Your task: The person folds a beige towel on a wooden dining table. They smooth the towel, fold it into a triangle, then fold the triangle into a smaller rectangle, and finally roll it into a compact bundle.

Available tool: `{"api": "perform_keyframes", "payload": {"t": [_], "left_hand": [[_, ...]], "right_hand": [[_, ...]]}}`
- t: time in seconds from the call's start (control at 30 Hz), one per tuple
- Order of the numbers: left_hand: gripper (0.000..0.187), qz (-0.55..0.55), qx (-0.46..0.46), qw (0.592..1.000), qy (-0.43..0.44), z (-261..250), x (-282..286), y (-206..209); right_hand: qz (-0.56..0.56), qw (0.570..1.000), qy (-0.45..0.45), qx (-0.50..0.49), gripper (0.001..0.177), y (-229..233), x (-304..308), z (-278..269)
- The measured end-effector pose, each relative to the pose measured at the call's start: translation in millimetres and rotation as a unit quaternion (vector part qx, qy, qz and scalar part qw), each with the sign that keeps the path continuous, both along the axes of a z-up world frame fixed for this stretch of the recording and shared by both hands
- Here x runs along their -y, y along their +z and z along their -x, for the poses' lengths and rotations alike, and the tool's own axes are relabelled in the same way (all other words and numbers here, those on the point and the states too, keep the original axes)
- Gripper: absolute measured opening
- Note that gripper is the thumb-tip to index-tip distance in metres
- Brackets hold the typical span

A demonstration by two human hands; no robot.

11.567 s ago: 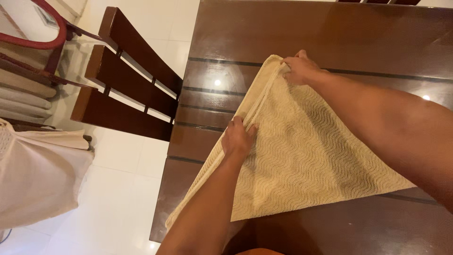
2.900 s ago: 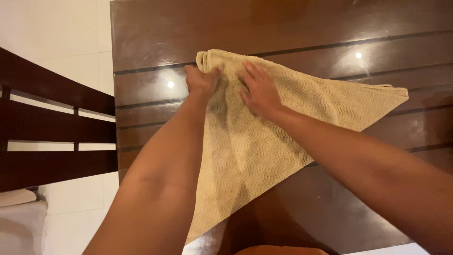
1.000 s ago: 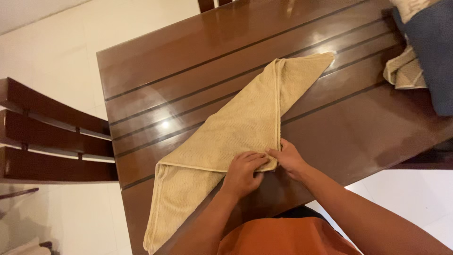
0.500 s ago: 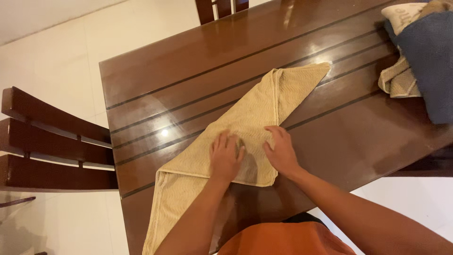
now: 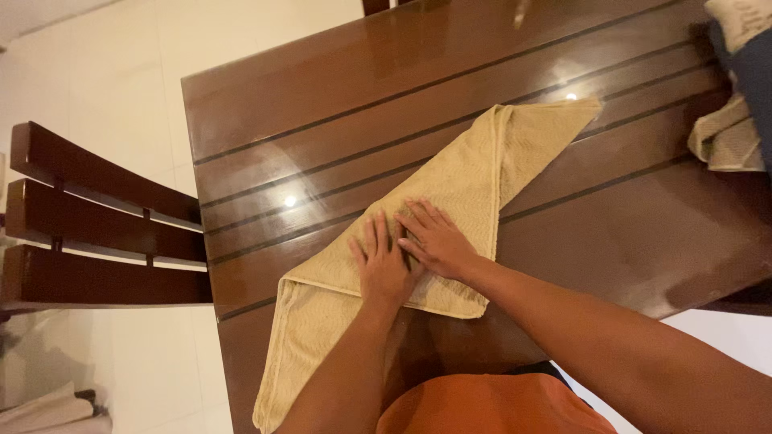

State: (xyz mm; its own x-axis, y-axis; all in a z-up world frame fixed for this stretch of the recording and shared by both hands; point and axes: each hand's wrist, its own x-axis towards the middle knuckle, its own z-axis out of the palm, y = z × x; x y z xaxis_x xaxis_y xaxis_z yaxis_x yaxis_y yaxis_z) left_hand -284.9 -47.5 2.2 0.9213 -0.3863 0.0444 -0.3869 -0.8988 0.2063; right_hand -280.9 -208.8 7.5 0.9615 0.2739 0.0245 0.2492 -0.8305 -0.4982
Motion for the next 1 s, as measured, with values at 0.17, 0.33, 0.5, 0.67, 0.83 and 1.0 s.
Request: {"api": "perform_keyframes", "payload": {"t": [0.17,0.33,0.5,0.67,0.83,1.0], "left_hand": [[0.096,0.070,-0.034,0.996,0.041,10,-3,11],[0.091,0.097,-0.014,0.994,0.050,14,-3,14],[0.089,0.094,0.016,0.994,0.057,13,-2,10],[0.090,0.083,0.008,0.995,0.062,11,-1,5],[0.090,0.073,0.004,0.995,0.063,11,0,2],[0.092,0.059,0.001,0.996,0.063,10,1,1]], "right_hand": [[0.046,0.998,0.022,0.022,0.057,-10,16,-8],[0.168,0.983,0.053,0.049,0.057,-22,66,-35],[0.085,0.990,0.035,0.110,0.058,-28,138,-82],[0.096,0.990,-0.103,-0.026,0.059,-29,181,-112],[0.045,0.981,-0.189,0.024,0.060,-22,186,-124],[-0.031,0.990,0.006,0.138,0.052,-20,153,-128]]}}
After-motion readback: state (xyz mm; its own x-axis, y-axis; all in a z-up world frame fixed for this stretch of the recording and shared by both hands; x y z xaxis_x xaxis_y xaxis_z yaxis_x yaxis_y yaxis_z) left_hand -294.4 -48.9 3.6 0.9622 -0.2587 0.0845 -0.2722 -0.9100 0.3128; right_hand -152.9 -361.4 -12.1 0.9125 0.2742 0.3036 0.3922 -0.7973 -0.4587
